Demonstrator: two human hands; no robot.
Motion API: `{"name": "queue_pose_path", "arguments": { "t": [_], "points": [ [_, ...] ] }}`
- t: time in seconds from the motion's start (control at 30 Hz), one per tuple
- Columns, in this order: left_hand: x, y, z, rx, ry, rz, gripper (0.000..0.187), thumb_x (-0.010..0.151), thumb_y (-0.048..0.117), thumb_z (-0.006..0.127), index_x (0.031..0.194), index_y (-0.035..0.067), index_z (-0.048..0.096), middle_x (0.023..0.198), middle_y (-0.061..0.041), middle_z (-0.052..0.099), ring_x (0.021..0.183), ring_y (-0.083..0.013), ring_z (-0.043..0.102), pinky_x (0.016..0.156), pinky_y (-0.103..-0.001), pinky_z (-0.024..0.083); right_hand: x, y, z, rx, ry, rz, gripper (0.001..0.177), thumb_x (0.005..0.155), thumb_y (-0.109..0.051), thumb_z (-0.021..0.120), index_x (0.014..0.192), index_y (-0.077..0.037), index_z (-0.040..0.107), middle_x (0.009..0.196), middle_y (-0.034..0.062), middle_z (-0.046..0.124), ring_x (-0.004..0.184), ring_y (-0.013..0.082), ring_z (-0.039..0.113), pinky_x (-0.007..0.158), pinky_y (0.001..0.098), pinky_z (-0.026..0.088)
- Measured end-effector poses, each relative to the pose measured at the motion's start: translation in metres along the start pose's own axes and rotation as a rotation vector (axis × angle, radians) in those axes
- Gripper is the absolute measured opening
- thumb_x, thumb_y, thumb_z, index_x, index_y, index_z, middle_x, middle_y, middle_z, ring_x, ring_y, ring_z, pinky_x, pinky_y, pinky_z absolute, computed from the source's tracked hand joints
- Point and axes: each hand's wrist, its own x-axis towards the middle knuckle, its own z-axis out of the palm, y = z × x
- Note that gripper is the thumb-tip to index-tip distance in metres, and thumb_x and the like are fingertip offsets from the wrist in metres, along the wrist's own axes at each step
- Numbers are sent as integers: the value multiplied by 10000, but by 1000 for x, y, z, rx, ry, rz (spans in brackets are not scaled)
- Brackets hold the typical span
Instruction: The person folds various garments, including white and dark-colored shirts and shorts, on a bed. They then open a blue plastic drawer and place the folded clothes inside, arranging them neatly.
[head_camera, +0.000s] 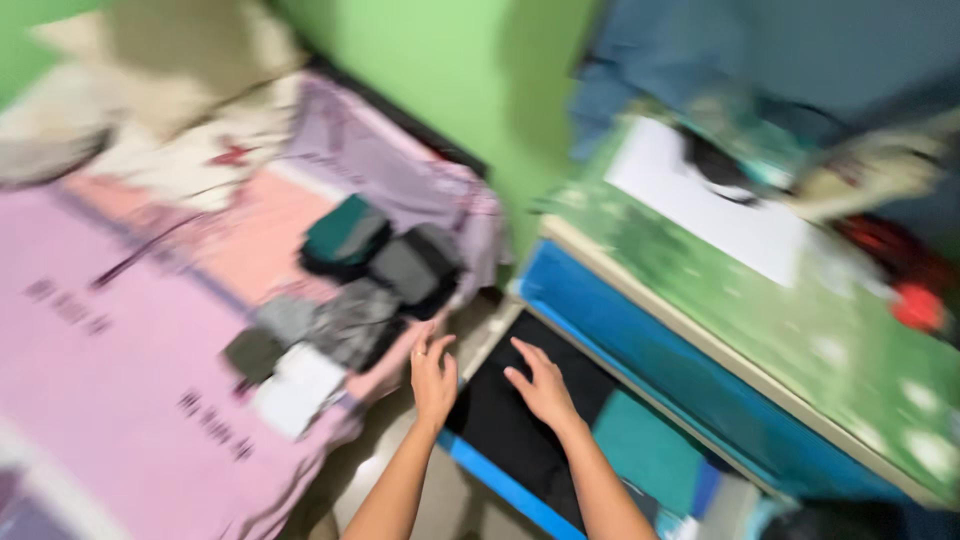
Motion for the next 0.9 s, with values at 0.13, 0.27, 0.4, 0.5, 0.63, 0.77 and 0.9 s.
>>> {"name": "queue_pose_path", "arguments": {
  "t": [0.13,0.27,0.4,0.5,0.63,0.77,0.9],
  "points": [
    [23,-61,-72,-10,157,-260,371,828,32,551,1157,99,710,1504,-181,492,1311,-370,531,1083,-424,430,38,-41,74,149,-59,-93,514,901,-175,721,1397,-115,599,1284,103,672,1114,245,696,925,351,543],
    [27,-139,-143,125,290,-323,338,799,38,580,1097,91,730,1462,-208,516,1309,-385,526,1091,-428,421,80,-56,175,372,-186,-133,445,916,-144,720,1348,-77,635,1238,71,691,1058,173,682,929,306,537],
    [28,-214,-205,139,365,-459,298,817,47,590,1072,87,740,1429,-220,533,1309,-389,523,1109,-430,410,117,-74,286,515,-277,-43,349,932,-120,709,1276,-61,694,1128,38,741,990,120,666,878,268,542],
    [29,-264,-241,204,334,-534,281,819,74,631,1070,90,758,1389,-239,550,1314,-389,512,1126,-427,398,137,-93,357,518,-353,-8,328,919,-107,726,1244,-56,727,1059,60,734,907,134,637,805,280,532],
    [39,-309,-273,208,264,-707,277,823,148,668,1085,128,758,1289,-163,642,1263,-338,563,1076,-405,445,155,-119,419,385,-413,67,297,890,-137,747,1182,-82,751,1056,37,778,944,125,706,849,273,557],
    [47,-338,-284,161,285,-816,270,843,174,689,1095,135,779,1252,-158,657,1181,-315,621,1029,-385,481,183,-129,453,298,-487,117,283,907,-159,738,1181,-92,749,1040,55,774,945,147,696,849,300,550],
    [62,-370,-280,73,219,-976,292,862,197,689,1133,129,774,1174,-143,705,1078,-284,699,950,-375,532,214,-125,487,158,-516,136,312,900,-163,735,1206,-103,734,1064,89,772,983,195,702,888,324,556]
  ]
}}
